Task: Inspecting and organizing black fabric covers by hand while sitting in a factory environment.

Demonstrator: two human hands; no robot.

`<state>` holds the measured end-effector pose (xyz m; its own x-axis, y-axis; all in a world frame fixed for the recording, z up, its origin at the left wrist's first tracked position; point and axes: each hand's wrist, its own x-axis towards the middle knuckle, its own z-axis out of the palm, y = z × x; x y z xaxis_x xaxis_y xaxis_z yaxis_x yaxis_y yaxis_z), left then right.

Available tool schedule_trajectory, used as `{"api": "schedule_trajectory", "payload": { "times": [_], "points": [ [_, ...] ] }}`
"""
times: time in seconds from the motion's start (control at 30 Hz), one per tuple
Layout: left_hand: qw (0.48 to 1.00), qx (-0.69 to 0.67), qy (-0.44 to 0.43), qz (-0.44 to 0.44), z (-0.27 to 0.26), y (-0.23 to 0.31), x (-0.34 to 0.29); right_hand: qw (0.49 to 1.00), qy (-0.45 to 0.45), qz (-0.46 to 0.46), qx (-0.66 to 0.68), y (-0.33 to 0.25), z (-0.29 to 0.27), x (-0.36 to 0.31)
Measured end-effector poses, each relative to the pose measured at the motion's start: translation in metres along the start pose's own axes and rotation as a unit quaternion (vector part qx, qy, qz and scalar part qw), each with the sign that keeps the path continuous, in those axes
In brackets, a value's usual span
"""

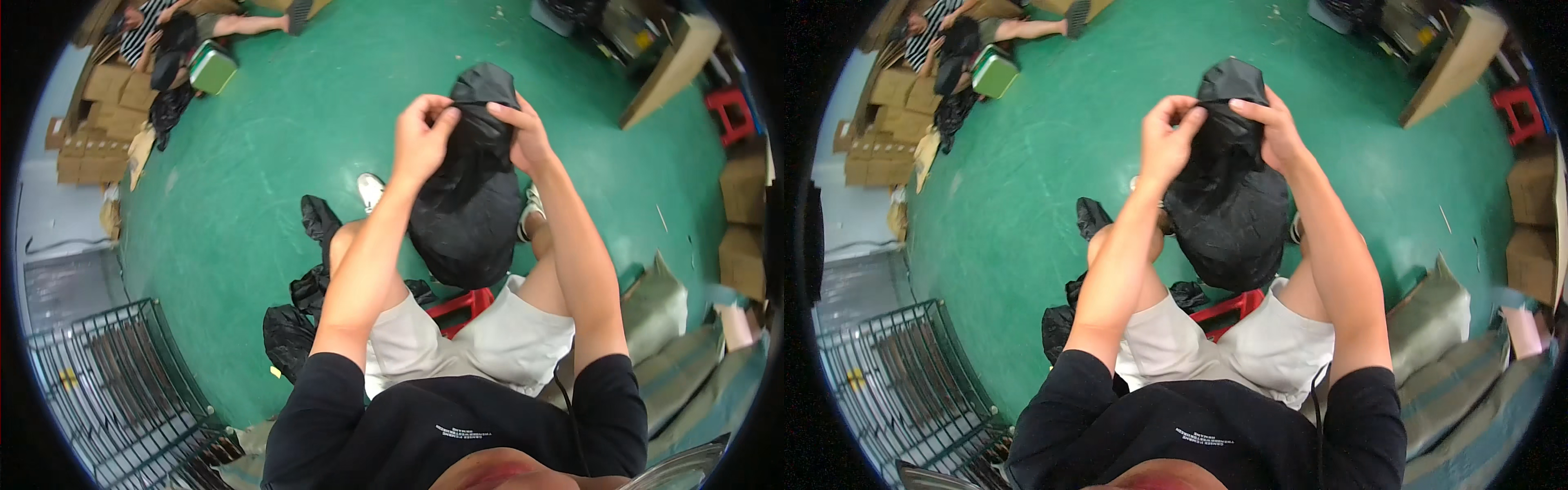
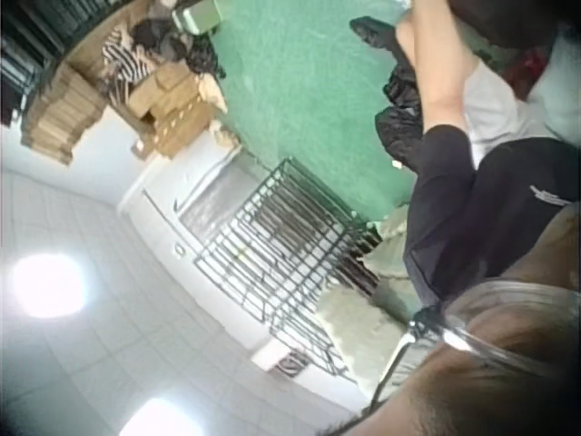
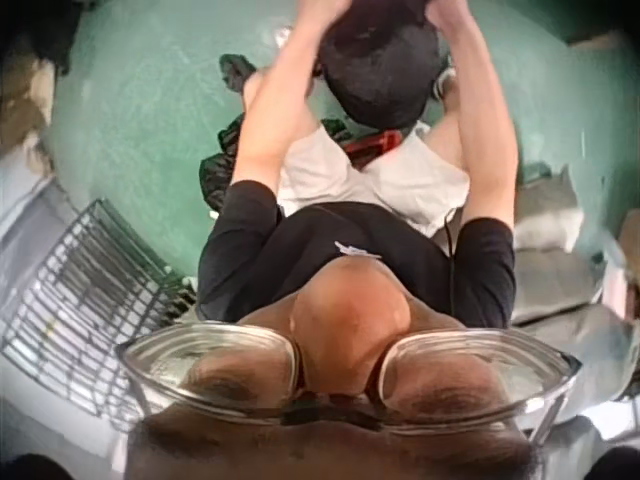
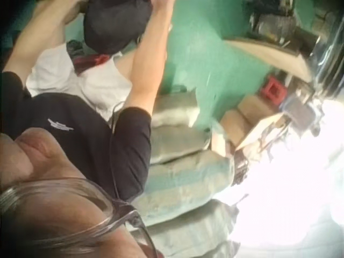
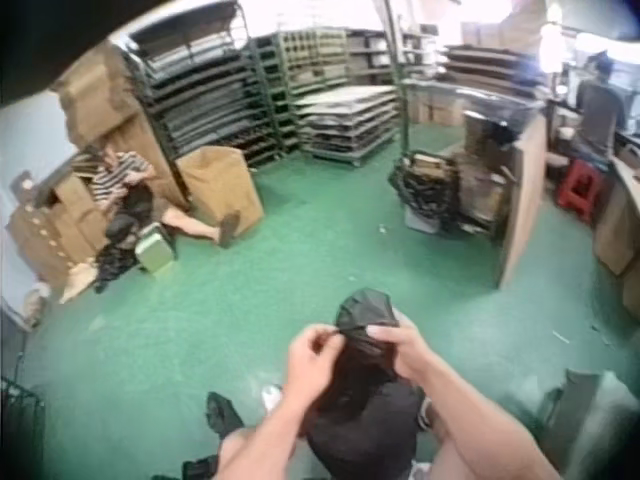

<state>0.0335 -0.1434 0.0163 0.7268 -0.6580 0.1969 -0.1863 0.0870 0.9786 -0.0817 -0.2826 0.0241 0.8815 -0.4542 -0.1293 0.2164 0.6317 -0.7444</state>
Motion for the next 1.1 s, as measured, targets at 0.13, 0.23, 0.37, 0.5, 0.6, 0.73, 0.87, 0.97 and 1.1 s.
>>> {"api": "schedule_trajectory", "payload": {
  "times": [0.13, 0.23, 0.37, 0.5, 0.6, 0.73, 0.87, 0.97, 1.1],
  "points": [
    [0.998, -0.060, -0.007, -0.015, -0.001, -0.017, 0.004, 0.998, 0.019, -0.031, -0.054, -0.013, -0.012, -0.016],
    [0.987, -0.155, -0.010, -0.048, -0.004, -0.009, 0.006, 0.996, -0.049, -0.038, -0.070, -0.022, -0.023, -0.019],
    [0.975, -0.201, -0.043, -0.083, -0.016, -0.015, 0.002, 0.993, -0.045, 0.049, -0.093, -0.014, -0.025, -0.017],
    [0.991, 0.011, 0.133, -0.006, 0.013, -0.020, -0.010, 0.995, 0.076, 0.053, -0.038, 0.000, -0.018, -0.015],
    [0.997, 0.006, 0.079, 0.006, 0.024, -0.016, -0.015, 0.993, 0.088, 0.068, 0.032, 0.009, -0.028, -0.007],
    [0.955, 0.273, 0.075, 0.087, 0.036, 0.005, -0.029, 0.986, 0.033, 0.099, 0.130, 0.010, -0.025, -0.003],
    [0.968, 0.243, 0.021, 0.055, 0.032, -0.006, -0.023, 0.986, 0.025, 0.097, 0.132, 0.008, -0.021, -0.005],
    [0.970, 0.238, -0.004, 0.043, 0.027, -0.005, -0.018, 0.983, 0.018, 0.106, 0.147, 0.006, -0.023, -0.007],
    [0.978, 0.206, 0.003, 0.037, 0.012, -0.001, -0.011, 0.983, 0.037, 0.102, 0.147, 0.000, -0.023, -0.009]
  ]
}}
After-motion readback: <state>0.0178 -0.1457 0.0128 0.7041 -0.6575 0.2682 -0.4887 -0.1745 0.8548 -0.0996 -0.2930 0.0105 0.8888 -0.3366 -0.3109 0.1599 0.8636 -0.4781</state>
